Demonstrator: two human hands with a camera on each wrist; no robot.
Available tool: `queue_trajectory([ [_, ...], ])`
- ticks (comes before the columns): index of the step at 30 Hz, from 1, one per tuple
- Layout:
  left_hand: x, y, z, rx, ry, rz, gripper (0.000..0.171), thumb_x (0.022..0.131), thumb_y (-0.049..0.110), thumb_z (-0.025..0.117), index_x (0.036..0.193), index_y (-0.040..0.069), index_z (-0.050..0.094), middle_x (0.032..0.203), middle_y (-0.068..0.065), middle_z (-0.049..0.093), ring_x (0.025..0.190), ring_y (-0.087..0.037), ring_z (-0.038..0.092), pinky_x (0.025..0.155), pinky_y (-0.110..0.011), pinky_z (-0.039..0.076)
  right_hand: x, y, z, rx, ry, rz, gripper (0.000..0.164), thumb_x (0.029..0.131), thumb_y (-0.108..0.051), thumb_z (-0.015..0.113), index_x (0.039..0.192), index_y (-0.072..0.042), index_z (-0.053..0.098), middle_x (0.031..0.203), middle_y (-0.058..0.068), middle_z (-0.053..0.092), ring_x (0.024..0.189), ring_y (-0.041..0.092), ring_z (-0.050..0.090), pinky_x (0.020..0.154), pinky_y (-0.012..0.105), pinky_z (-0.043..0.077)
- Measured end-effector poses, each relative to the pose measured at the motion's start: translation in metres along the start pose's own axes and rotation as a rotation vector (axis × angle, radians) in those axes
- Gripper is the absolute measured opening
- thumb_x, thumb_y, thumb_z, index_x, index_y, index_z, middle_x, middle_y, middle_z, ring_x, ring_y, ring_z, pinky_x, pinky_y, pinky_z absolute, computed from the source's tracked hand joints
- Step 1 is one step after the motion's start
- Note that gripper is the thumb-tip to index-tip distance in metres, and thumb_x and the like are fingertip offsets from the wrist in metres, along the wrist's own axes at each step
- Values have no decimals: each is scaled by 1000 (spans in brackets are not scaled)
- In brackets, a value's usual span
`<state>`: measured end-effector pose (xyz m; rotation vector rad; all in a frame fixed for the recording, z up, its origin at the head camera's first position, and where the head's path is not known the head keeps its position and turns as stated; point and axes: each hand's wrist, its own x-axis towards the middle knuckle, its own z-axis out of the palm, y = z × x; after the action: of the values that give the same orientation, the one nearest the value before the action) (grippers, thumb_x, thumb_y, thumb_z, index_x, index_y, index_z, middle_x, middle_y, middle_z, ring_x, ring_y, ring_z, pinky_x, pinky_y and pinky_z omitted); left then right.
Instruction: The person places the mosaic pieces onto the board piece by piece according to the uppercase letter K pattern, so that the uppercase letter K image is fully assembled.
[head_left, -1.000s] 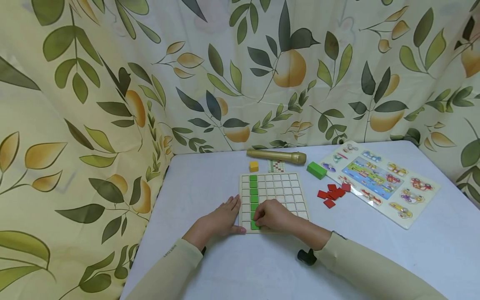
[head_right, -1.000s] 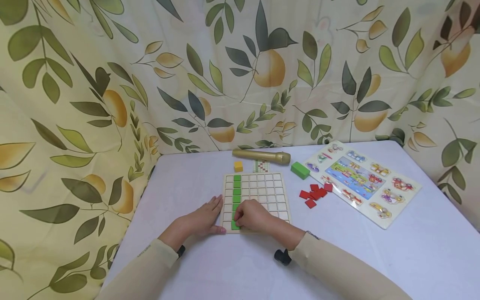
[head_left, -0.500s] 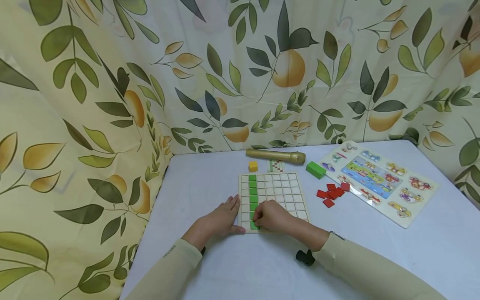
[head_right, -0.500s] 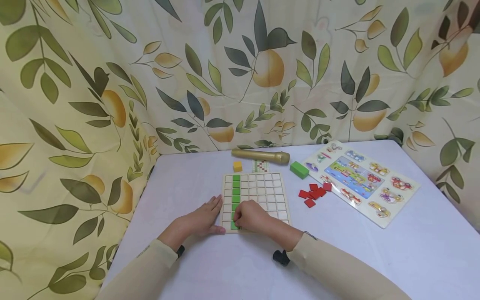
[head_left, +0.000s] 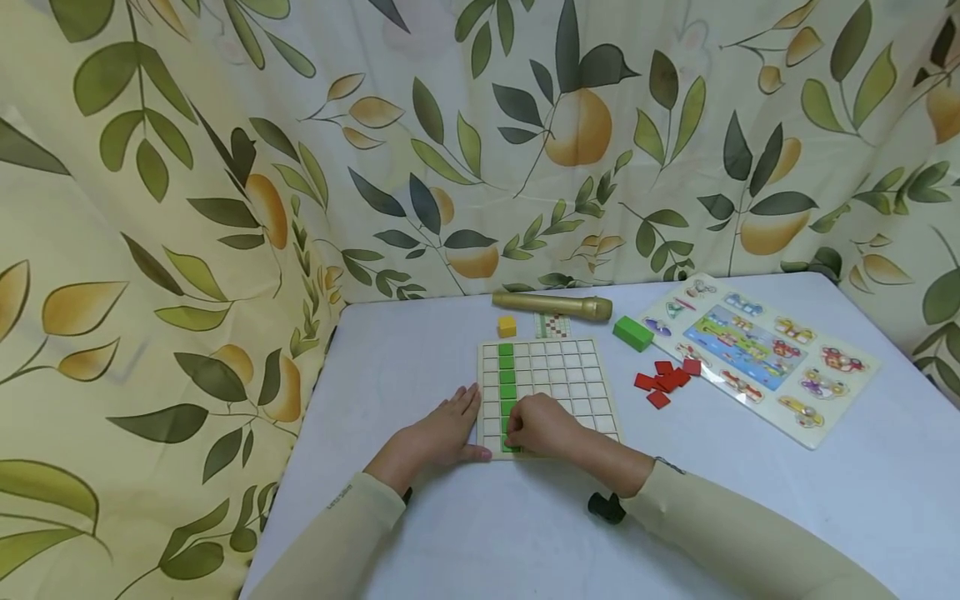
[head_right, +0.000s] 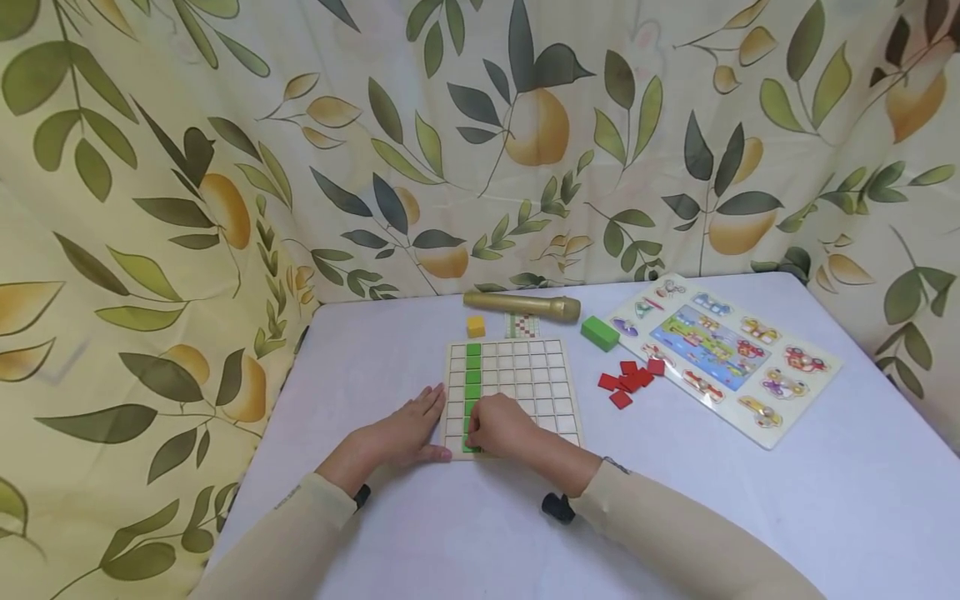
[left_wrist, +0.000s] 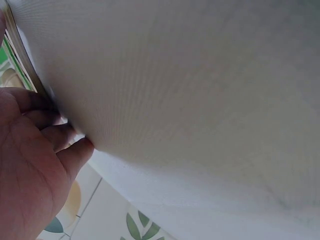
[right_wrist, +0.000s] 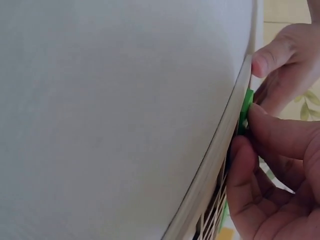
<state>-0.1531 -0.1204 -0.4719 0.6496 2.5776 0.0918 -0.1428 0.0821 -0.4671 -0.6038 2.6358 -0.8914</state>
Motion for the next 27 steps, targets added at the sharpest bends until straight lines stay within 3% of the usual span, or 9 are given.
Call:
queue_trajectory([
  [5,1,2,-2,-6,-2,9,106,88,64,62,162,6,12,169,-4,3,155,-24,3,122,-41,17,-2,-4,-1,-34,2,16,20,82,-11,84,68,-14,70,61,-7,62,56,8,54,52,23,46],
  [12,0,2,-1,15,-1,15,106,89,64,61,161,5,12,169,-6,3,154,-25,4,122,-40,18,-1,-9,4,-130,25,12,33,85,-24,83,60,-15,63,52,-6,54,51,9,46,49,23,37],
  [16,0,2,0,8,6,23,106,88,65,61,161,5,12,169,-6,3,154,-24,4,122,-41,18,0,-11,8,-171,47,27,33,83,-20,84,60,-15,61,53,-6,53,50,10,46,48,24,38],
  [27,-1,4,-1,-11,2,-4,107,86,64,63,162,6,13,169,-5,4,154,-23,5,122,-41,19,-5,-6,11,-116,102,-21,30,83,-21,84,63,-16,62,56,-8,53,55,9,46,52,25,41],
])
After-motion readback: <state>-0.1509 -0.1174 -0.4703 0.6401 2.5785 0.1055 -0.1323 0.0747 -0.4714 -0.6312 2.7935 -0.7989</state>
